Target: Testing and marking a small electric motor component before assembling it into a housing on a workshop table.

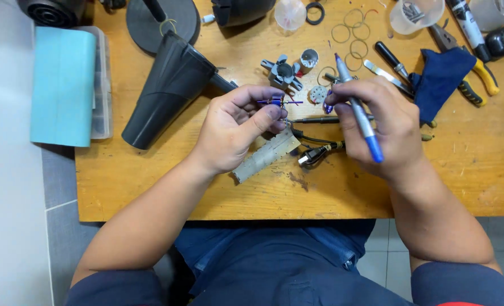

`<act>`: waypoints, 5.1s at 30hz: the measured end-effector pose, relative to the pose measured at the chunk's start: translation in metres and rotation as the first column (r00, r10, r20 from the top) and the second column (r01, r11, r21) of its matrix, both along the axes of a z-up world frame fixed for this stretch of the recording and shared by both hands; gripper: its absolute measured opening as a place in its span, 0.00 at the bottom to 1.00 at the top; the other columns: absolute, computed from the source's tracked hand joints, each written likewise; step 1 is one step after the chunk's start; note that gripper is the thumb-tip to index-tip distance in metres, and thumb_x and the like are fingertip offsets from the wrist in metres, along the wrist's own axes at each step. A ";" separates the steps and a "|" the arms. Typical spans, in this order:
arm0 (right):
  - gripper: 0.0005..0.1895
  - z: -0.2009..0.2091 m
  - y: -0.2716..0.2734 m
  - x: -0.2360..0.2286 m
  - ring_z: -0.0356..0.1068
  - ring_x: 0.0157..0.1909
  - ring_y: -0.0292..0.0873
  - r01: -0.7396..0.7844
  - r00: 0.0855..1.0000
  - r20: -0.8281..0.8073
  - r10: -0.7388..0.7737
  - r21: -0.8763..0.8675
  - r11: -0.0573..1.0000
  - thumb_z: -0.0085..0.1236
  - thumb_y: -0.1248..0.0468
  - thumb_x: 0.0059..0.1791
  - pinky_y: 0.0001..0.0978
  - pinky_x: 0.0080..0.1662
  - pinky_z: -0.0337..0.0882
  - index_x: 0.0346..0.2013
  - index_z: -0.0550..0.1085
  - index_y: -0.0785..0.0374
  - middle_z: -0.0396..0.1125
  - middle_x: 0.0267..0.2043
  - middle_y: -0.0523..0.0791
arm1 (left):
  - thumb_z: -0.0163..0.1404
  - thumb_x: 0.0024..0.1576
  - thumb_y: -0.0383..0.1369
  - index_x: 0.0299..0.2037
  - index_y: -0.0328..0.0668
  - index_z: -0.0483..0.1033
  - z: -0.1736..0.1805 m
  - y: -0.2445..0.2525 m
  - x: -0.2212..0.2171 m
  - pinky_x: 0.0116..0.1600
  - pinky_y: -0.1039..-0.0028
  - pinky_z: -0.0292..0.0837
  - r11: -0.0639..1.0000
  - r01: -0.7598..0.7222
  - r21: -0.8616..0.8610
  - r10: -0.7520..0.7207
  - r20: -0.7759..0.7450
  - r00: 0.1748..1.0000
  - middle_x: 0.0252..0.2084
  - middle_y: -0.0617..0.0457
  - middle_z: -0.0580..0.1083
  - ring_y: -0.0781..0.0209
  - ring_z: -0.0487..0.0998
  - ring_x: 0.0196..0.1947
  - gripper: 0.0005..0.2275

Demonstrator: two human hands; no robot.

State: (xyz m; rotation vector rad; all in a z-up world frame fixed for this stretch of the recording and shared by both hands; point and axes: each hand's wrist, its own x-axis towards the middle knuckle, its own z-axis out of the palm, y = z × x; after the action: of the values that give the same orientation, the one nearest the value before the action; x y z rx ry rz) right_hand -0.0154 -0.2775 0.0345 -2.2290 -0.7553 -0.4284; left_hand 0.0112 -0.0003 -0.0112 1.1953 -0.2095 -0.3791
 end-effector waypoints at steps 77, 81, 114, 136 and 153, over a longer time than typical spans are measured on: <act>0.08 -0.012 -0.015 0.000 0.71 0.37 0.38 0.049 0.860 -0.504 0.084 0.245 0.968 0.60 0.69 0.59 0.31 0.41 0.74 0.52 0.80 0.69 0.75 0.39 0.48 | 0.59 0.73 0.36 0.54 0.25 0.82 -0.022 0.008 0.000 0.57 0.60 0.85 0.755 0.269 -0.598 -0.394 -0.086 0.915 0.49 0.34 0.81 0.46 0.85 0.48 0.15; 0.08 -0.007 -0.015 0.003 0.74 0.36 0.31 -0.029 0.850 -0.497 0.176 0.290 0.957 0.74 0.69 0.51 0.31 0.38 0.77 0.45 0.85 0.63 0.80 0.31 0.46 | 0.58 0.72 0.37 0.53 0.22 0.82 -0.022 0.002 -0.005 0.57 0.61 0.89 0.768 0.303 -0.565 -0.393 -0.042 0.918 0.47 0.32 0.82 0.49 0.89 0.48 0.17; 0.31 -0.078 -0.049 -0.091 0.44 0.20 0.44 0.264 0.957 -0.282 -0.066 0.759 0.594 0.44 0.43 0.66 0.39 0.29 0.49 0.30 0.62 0.65 0.48 0.21 0.51 | 0.57 0.76 0.34 0.65 0.27 0.80 -0.008 0.017 0.001 0.78 0.51 0.80 0.802 0.247 -0.544 -0.302 -0.012 0.953 0.67 0.34 0.76 0.40 0.80 0.69 0.15; 0.34 0.017 0.015 -0.003 0.74 0.68 0.59 0.024 0.954 -0.295 -0.048 -0.084 0.996 0.63 0.65 0.60 0.49 0.65 0.78 0.79 0.66 0.76 0.72 0.67 0.62 | 0.57 0.76 0.28 0.65 0.28 0.79 -0.023 0.004 0.003 0.66 0.55 0.87 0.782 0.143 -0.607 -0.301 -0.166 0.939 0.61 0.32 0.81 0.42 0.85 0.58 0.12; 0.19 -0.053 0.038 -0.006 0.76 0.58 0.46 0.026 0.898 -0.320 0.302 0.724 0.689 0.72 0.71 0.55 0.40 0.59 0.80 0.59 0.78 0.75 0.69 0.60 0.61 | 0.54 0.77 0.40 0.63 0.30 0.83 -0.015 -0.024 -0.022 0.58 0.57 0.91 0.932 0.178 -0.316 -0.234 -0.147 0.961 0.52 0.40 0.85 0.57 0.87 0.54 0.18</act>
State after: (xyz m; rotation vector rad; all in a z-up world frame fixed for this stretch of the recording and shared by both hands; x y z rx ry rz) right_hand -0.0216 -0.2398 -0.0182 -1.4199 -0.4118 -0.1113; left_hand -0.0106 -0.0246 -0.0266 0.8336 -0.2262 -0.6169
